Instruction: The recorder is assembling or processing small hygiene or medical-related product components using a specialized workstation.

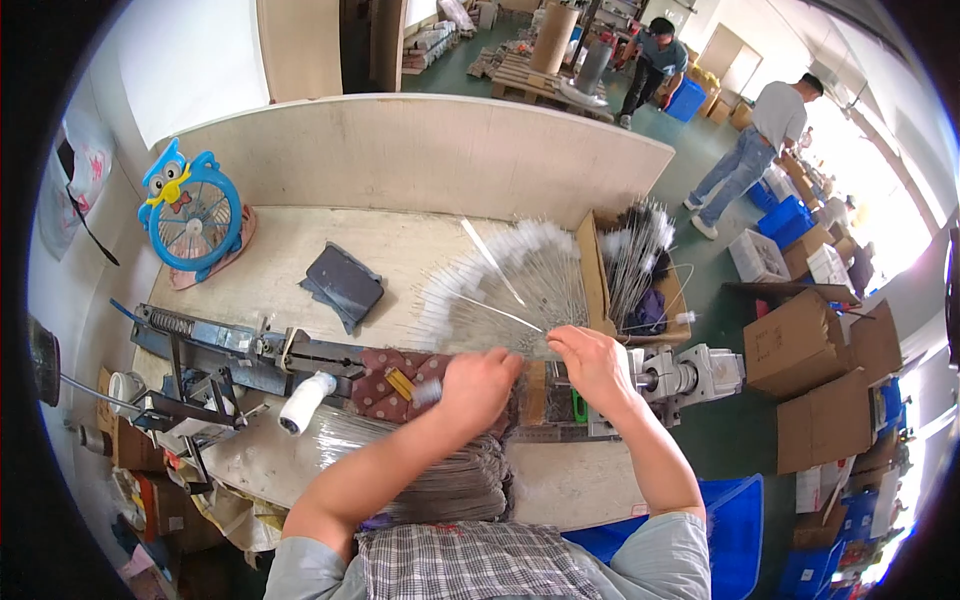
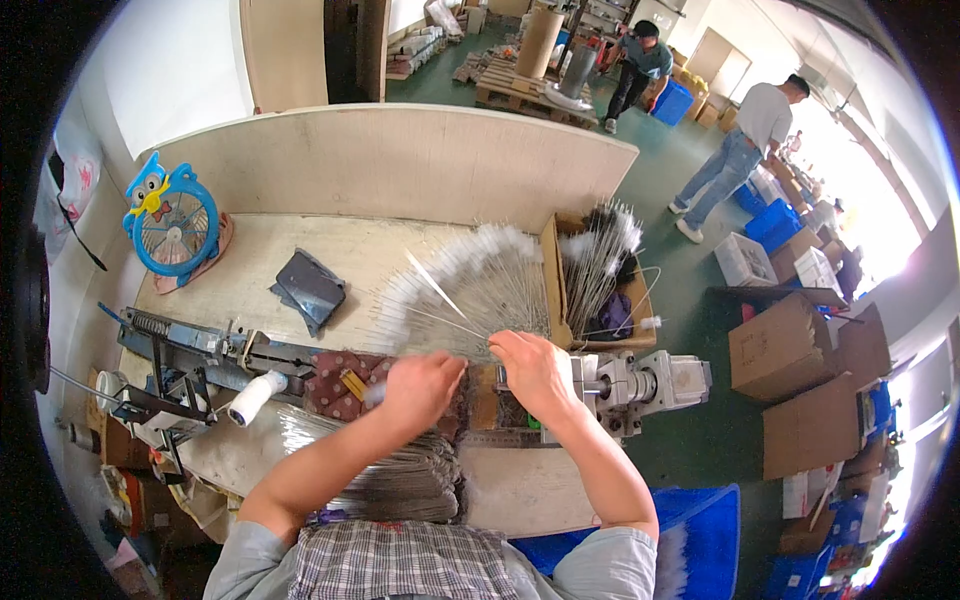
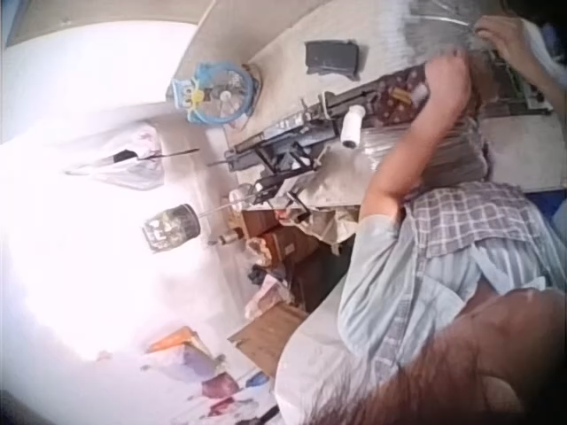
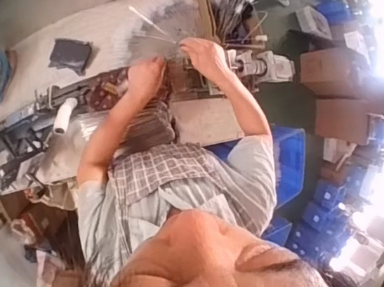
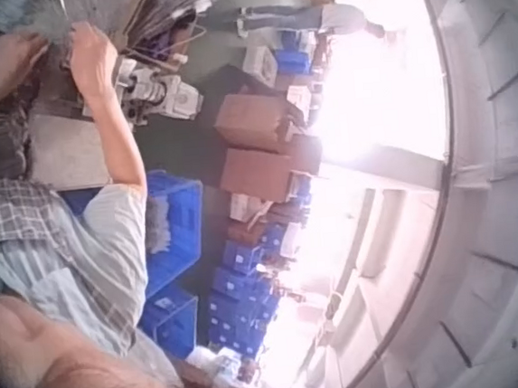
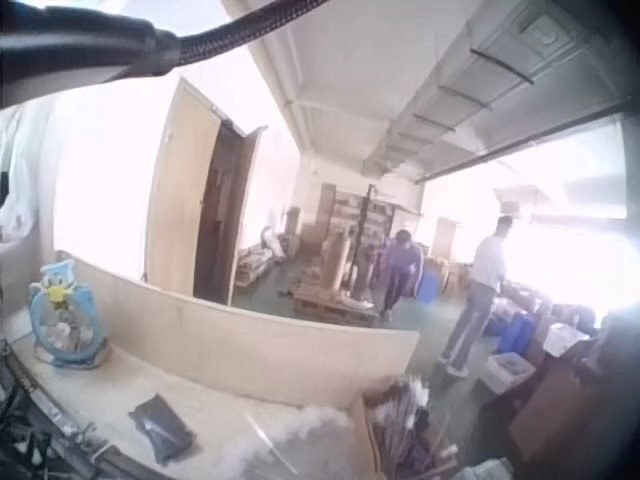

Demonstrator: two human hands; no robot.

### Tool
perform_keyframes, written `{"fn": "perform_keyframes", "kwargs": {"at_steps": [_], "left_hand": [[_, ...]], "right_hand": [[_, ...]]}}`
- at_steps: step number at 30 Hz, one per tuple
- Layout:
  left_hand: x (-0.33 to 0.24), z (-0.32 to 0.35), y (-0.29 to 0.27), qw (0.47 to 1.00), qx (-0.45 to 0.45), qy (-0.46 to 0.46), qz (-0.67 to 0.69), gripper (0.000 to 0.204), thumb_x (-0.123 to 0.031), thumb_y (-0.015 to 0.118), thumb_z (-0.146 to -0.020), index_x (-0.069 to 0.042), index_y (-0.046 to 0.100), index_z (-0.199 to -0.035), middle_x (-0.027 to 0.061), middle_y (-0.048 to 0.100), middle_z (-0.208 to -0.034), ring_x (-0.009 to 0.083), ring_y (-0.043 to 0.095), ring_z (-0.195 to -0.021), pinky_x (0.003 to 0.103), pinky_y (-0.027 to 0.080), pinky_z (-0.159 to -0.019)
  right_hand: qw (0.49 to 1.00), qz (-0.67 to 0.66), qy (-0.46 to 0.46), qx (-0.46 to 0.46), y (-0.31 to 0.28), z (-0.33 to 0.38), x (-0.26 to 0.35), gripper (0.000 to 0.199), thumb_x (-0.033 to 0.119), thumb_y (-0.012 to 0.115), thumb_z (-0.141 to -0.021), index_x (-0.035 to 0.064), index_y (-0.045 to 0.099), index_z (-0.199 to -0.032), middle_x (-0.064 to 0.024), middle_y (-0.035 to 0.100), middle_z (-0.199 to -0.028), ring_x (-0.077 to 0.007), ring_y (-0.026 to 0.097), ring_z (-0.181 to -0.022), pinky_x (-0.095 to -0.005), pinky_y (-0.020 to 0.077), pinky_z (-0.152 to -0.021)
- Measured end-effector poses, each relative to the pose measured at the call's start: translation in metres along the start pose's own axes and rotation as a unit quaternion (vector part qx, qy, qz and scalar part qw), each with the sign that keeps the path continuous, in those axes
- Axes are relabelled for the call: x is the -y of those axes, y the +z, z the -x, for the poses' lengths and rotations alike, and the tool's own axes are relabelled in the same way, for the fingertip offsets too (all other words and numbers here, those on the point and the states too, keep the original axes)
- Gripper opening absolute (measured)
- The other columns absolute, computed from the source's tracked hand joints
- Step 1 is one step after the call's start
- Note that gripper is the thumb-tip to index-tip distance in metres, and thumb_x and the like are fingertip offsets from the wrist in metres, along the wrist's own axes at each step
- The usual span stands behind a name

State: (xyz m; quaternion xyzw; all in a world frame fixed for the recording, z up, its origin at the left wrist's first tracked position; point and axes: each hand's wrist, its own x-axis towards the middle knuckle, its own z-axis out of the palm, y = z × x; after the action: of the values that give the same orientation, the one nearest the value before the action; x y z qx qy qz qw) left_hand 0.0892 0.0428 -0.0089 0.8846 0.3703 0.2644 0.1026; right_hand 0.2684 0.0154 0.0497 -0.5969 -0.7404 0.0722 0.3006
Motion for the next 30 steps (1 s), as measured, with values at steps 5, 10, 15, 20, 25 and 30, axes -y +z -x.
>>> {"fn": "perform_keyframes", "kwargs": {"at_steps": [5, 10, 15, 20, 25, 30], "left_hand": [[0.021, -0.009, 0.001, 0.998, -0.035, -0.002, -0.061, 0.025, -0.024, 0.064, -0.078, -0.012, 0.064, -0.099, 0.0038, 0.061, -0.085, 0.0225, 0.060, -0.081, 0.038, 0.045, -0.070], [0.004, 0.072, -0.063, 0.995, -0.062, 0.007, 0.072, 0.022, -0.013, 0.070, -0.074, -0.008, 0.066, -0.095, 0.0078, 0.065, -0.095, 0.0235, 0.064, -0.079, 0.032, 0.049, -0.068], [0.014, 0.130, -0.106, 0.955, -0.094, -0.237, 0.154, 0.012, -0.002, 0.066, -0.078, -0.001, 0.067, -0.090, 0.0121, 0.067, -0.089, 0.0241, 0.066, -0.081, 0.031, 0.052, -0.072], [0.037, 0.163, -0.118, 0.850, -0.146, -0.370, 0.346, 0.016, -0.010, 0.062, -0.087, 0.004, 0.066, -0.094, 0.0086, 0.065, -0.082, 0.0116, 0.061, -0.073, 0.025, 0.049, -0.065], [0.047, 0.155, -0.124, 0.748, -0.177, -0.422, 0.481, 0.035, -0.028, 0.052, -0.094, 0.005, 0.063, -0.092, 0.0105, 0.064, -0.078, 0.0147, 0.061, -0.072, 0.026, 0.049, -0.064], [0.050, 0.134, -0.120, 0.531, -0.193, -0.445, 0.695, 0.054, -0.046, 0.037, -0.096, 0.002, 0.060, -0.090, 0.0102, 0.063, -0.075, 0.0171, 0.059, -0.066, 0.030, 0.048, -0.058]], "right_hand": [[0.984, -0.038, 0.000, 0.175, -0.013, -0.001, 0.019, 0.011, 0.021, 0.065, -0.077, 0.0126, 0.070, -0.080, -0.0100, 0.064, -0.073, -0.0276, 0.058, -0.075, -0.0394, 0.0472, -0.069], [0.973, -0.120, -0.168, 0.106, 0.000, -0.021, 0.049, 0.008, 0.016, 0.066, -0.073, 0.0096, 0.069, -0.078, -0.0044, 0.062, -0.072, -0.0237, 0.057, -0.077, -0.0345, 0.0480, -0.070], [0.953, -0.138, -0.255, 0.093, 0.065, -0.043, 0.082, 0.005, 0.011, 0.063, -0.070, 0.0071, 0.064, -0.073, -0.0044, 0.059, -0.072, -0.0250, 0.055, -0.081, -0.0362, 0.0470, -0.070], [0.953, -0.064, -0.289, 0.060, 0.096, -0.050, 0.116, 0.001, 0.005, 0.059, -0.066, 0.0063, 0.060, -0.066, -0.0048, 0.057, -0.070, -0.0247, 0.053, -0.083, -0.0367, 0.0454, -0.068], [0.962, -0.003, -0.254, 0.100, 0.110, -0.056, 0.132, 0.005, 0.005, 0.057, -0.066, 0.0059, 0.062, -0.066, -0.0057, 0.058, -0.072, -0.0247, 0.054, -0.082, -0.0366, 0.0438, -0.067], [0.968, -0.011, -0.224, 0.114, 0.113, -0.056, 0.134, 0.006, 0.006, 0.057, -0.066, 0.0056, 0.063, -0.067, -0.0057, 0.058, -0.072, -0.0250, 0.054, -0.082, -0.0380, 0.0446, -0.068]]}}
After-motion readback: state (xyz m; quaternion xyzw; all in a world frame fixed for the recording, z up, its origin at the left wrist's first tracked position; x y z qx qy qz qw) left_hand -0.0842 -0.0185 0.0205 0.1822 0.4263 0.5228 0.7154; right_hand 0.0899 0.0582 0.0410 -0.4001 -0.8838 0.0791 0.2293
